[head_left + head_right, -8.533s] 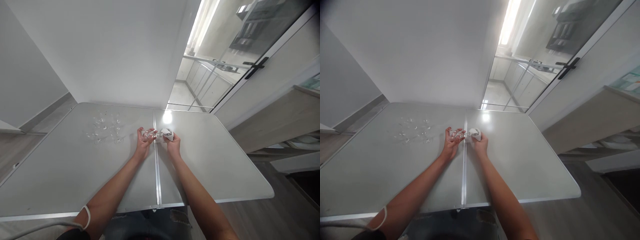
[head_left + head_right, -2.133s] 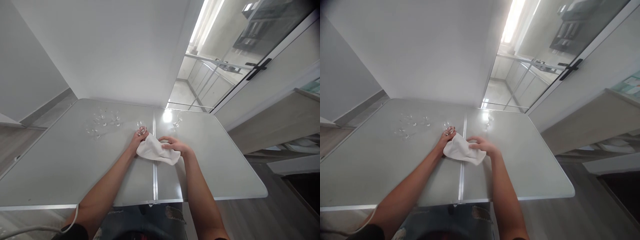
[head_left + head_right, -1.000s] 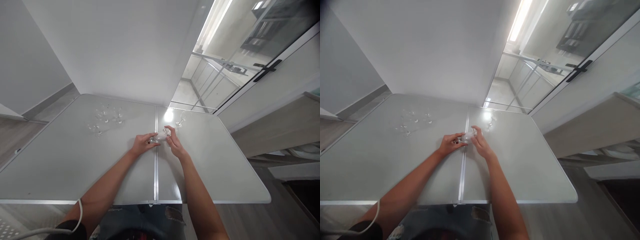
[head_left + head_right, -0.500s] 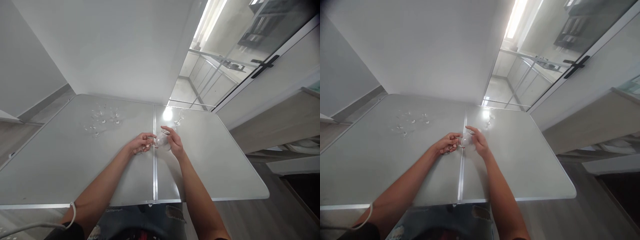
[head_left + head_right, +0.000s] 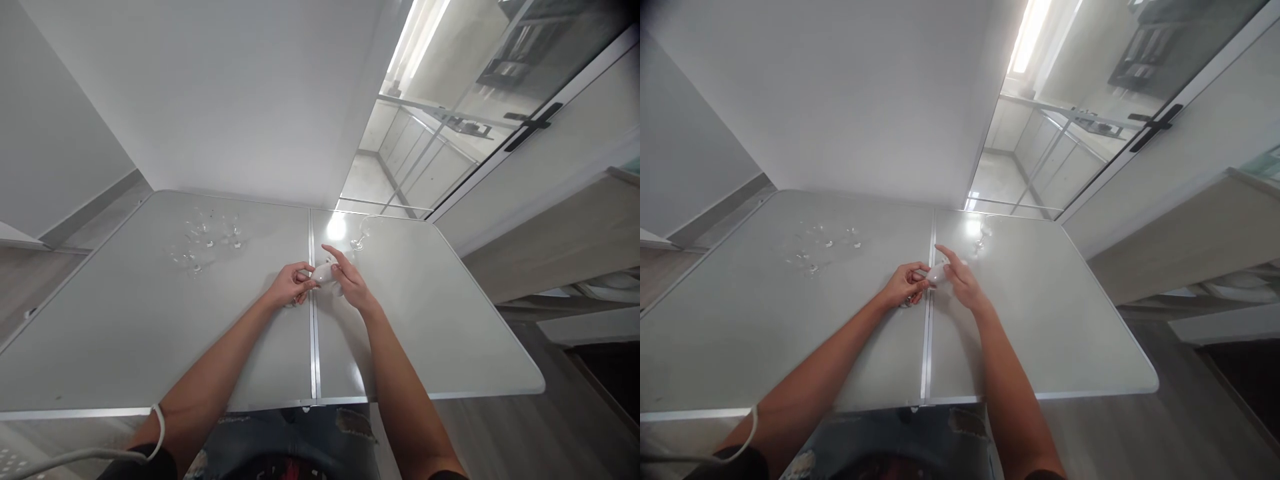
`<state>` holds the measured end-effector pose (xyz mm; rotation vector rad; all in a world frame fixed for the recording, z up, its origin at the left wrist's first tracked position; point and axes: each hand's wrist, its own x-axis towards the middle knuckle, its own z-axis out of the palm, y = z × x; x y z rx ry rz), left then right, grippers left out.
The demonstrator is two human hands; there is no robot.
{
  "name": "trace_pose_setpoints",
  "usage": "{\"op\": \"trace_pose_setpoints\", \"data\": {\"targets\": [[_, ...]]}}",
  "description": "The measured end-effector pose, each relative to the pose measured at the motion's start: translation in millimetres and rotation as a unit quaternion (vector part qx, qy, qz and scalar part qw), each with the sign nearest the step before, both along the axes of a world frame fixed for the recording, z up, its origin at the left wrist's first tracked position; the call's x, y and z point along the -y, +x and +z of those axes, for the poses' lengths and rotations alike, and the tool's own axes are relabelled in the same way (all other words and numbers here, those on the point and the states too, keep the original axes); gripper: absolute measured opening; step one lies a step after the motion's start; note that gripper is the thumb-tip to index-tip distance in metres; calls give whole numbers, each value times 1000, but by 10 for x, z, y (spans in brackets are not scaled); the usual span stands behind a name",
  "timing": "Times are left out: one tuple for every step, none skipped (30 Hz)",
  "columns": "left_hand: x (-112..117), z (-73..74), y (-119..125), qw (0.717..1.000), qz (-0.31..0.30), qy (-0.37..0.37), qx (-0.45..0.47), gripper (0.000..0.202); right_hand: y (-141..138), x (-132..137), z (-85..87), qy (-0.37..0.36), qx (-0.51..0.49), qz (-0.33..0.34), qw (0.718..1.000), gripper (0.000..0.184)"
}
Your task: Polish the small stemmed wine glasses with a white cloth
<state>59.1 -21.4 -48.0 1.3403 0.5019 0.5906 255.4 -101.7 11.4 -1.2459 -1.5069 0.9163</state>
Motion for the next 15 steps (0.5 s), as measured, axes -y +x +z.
{"op": "trace_pose_setpoints", "data": {"targets": [[-4,10,-4,1000,-2,-1,3,54,-10,5,3,-11,-17,10,1000,57],[-8,20,-7,1000,-3,-5,8,54,-17,10,1,-18,-36,12,999,59],[-12,29,-9,1000,-2,-10,13,54,-20,15,-7,-21,-52,8,998,59],[-15,36,-9,1000,0,-14,16,54,-19,18,-22,-19,-63,-1,998,58],[-17,42,-9,1000,3,-18,18,55,-14,19,-40,-12,-70,-11,997,55],[-19,46,-7,1000,7,-21,17,56,-7,18,-62,-2,-71,-20,997,52],[-21,48,-4,1000,9,-24,16,57,2,14,-84,10,-67,-27,997,49],[-22,46,-1,1000,9,-26,14,57,11,10,-104,22,-60,-36,997,46],[-22,41,3,1000,8,-27,12,58,18,3,-120,33,-52,-47,997,44],[-23,32,8,1000,6,-28,10,58,24,-4,-129,43,-46,-62,996,43],[-23,20,13,1000,5,-29,9,57,27,-11,-133,48,-45,-79,995,42],[-23,6,19,1000,7,-29,9,57,27,-19,-129,47,-48,-95,993,43],[-23,-8,24,999,10,-29,9,57,24,-26,-120,42,-54,-106,992,45],[-22,-22,29,999,13,-30,9,57,18,-32,-106,33,-62,-111,991,47],[-22,-34,32,999,16,-29,10,56,10,-36,-89,22,-70,-109,991,49]]}}
